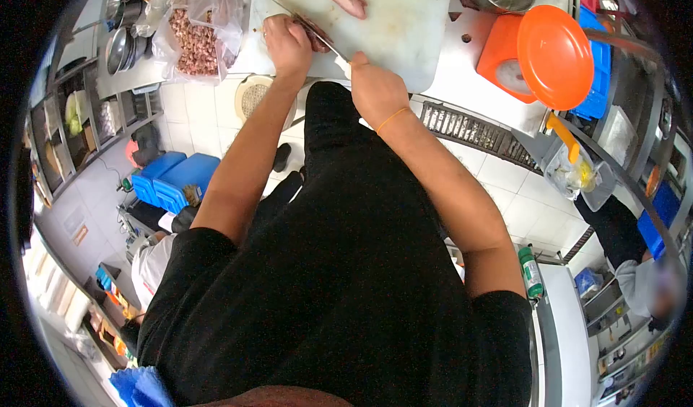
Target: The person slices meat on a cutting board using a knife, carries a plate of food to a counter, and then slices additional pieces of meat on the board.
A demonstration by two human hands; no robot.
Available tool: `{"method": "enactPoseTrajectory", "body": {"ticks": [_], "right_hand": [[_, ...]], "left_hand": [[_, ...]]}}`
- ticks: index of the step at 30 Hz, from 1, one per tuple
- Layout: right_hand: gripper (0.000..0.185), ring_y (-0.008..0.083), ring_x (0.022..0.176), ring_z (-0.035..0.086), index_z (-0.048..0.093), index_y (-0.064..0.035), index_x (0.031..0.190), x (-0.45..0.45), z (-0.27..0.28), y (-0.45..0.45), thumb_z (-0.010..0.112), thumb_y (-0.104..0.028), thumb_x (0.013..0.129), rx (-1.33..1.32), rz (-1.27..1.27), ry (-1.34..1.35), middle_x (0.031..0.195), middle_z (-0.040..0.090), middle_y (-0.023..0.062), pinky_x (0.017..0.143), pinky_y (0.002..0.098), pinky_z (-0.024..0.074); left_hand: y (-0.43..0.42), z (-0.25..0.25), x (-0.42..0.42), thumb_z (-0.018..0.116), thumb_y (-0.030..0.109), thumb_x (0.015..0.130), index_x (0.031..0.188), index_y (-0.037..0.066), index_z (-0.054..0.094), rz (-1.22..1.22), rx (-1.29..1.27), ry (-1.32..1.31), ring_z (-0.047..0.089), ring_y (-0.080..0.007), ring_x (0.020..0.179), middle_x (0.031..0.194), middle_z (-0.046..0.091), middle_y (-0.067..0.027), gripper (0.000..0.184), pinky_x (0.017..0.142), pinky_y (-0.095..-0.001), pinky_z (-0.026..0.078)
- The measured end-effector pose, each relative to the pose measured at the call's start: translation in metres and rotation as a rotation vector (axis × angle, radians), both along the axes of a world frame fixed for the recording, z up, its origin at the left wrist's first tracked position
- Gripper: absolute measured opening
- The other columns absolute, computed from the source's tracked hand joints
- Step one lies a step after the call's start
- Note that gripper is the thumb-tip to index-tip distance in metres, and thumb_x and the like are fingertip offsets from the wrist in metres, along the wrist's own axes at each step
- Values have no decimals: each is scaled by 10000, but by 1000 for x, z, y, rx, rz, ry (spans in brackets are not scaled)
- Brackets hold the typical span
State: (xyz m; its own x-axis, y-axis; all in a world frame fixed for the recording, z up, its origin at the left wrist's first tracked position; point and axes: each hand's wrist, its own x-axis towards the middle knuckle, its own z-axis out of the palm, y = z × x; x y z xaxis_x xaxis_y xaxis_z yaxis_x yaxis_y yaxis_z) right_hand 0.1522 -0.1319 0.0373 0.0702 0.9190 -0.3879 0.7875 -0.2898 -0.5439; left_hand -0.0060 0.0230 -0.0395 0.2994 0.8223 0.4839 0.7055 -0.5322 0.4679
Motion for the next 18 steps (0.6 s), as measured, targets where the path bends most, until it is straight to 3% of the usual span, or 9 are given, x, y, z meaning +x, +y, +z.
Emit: {"method": "enactPoseTrajectory", "body": {"ticks": [3, 6, 9, 18], "right_hand": [[194, 449, 850, 741, 565, -1, 1147, 10, 0, -12, 491, -115, 1009, 28, -23, -16, 876, 743, 255, 763, 566, 573], [295, 460, 832, 728, 530, -19, 1180, 32, 7, -21, 558, -285, 1056, -88, -21, -70, 861, 737, 240, 734, 578, 562], [336, 460, 825, 727, 533, -25, 1188, 45, 19, -20, 568, -336, 1067, -83, -111, -147, 863, 736, 250, 727, 582, 554], [247, 444, 771, 727, 555, 11, 1100, 32, 80, -42, 616, -214, 1019, -88, 24, -45, 784, 718, 239, 701, 548, 571]], "left_hand": [[-3, -3, 1, 529, 67, 947, 1032, -16, 575, 9, -14, -39, 561, -440, 979, 1026, 597, -226, 127, 898, -537, 450], [-5, 0, -4, 533, 78, 975, 1039, -13, 581, 16, -29, -53, 562, -438, 980, 1025, 596, -228, 121, 900, -534, 450], [-5, 5, -4, 527, 85, 1015, 1041, -14, 583, -28, -22, -94, 563, -436, 985, 1024, 596, -227, 116, 902, -527, 450], [-7, -2, -5, 537, 69, 1006, 1057, -5, 561, 47, -44, -95, 562, -448, 985, 1026, 590, -223, 93, 881, -544, 454]]}}
